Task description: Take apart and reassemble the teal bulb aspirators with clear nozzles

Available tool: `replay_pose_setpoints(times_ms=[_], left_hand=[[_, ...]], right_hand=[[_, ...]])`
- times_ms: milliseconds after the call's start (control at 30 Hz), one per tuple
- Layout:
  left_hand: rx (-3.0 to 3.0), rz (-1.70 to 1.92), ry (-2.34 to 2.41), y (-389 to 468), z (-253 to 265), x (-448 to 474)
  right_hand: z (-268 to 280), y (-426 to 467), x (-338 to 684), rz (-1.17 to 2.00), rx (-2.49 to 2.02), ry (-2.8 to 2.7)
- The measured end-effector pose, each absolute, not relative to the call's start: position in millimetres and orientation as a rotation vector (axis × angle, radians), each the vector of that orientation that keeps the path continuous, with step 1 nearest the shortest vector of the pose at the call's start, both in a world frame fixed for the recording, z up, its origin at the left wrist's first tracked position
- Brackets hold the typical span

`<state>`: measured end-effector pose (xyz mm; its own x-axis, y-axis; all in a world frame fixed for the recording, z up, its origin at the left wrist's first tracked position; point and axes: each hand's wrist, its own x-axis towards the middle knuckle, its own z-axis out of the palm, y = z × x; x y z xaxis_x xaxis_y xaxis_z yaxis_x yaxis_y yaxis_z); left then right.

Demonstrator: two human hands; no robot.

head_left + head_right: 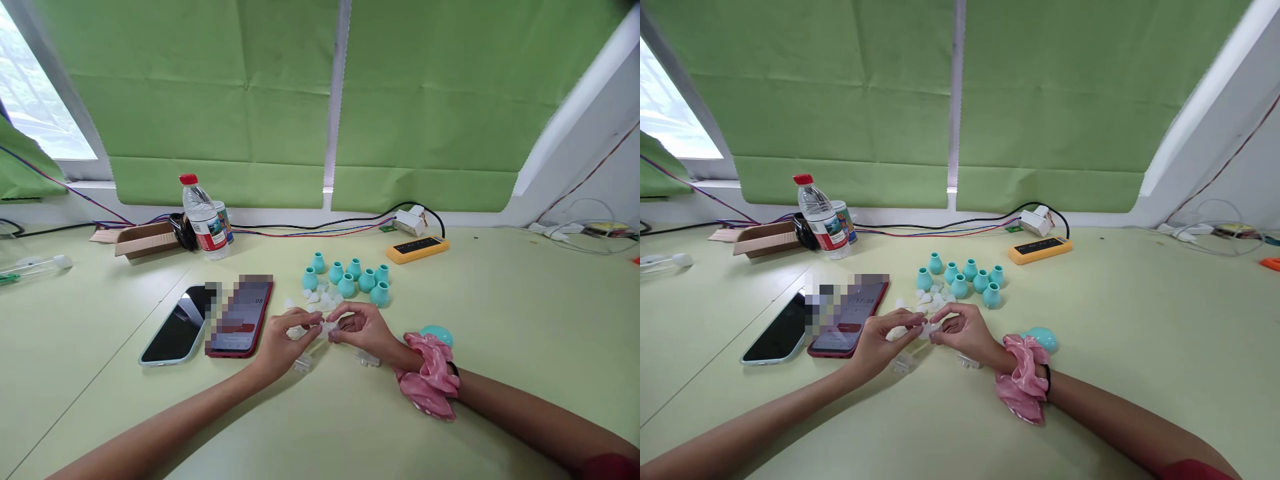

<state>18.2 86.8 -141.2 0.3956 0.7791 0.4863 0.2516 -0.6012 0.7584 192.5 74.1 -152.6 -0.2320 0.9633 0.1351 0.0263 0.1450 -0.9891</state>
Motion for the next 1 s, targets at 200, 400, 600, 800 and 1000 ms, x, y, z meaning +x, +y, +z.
replay_pose_setpoints(times_ms=[200, 400, 600, 800, 1000], left_hand=[[2.113, 1.167, 0.826, 87, -142, 18], [2.153, 1.191, 0.738, 87, -144, 19], [2.425, 1.269, 0.532, 91, -149, 16], [2.373, 1.188, 0.491, 88, -143, 18], [1.59, 0.992, 0.65, 79, -127, 20]], right_hand=[[-153, 73, 191, 1.26, -1.035, -1.44], [-153, 74, 190, 1.267, -1.011, -1.417], [-147, 73, 191, 1.282, -1.033, -1.389], [-144, 68, 190, 1.256, -1.045, -1.381], [-139, 59, 184, 1.171, -0.933, -1.464]])
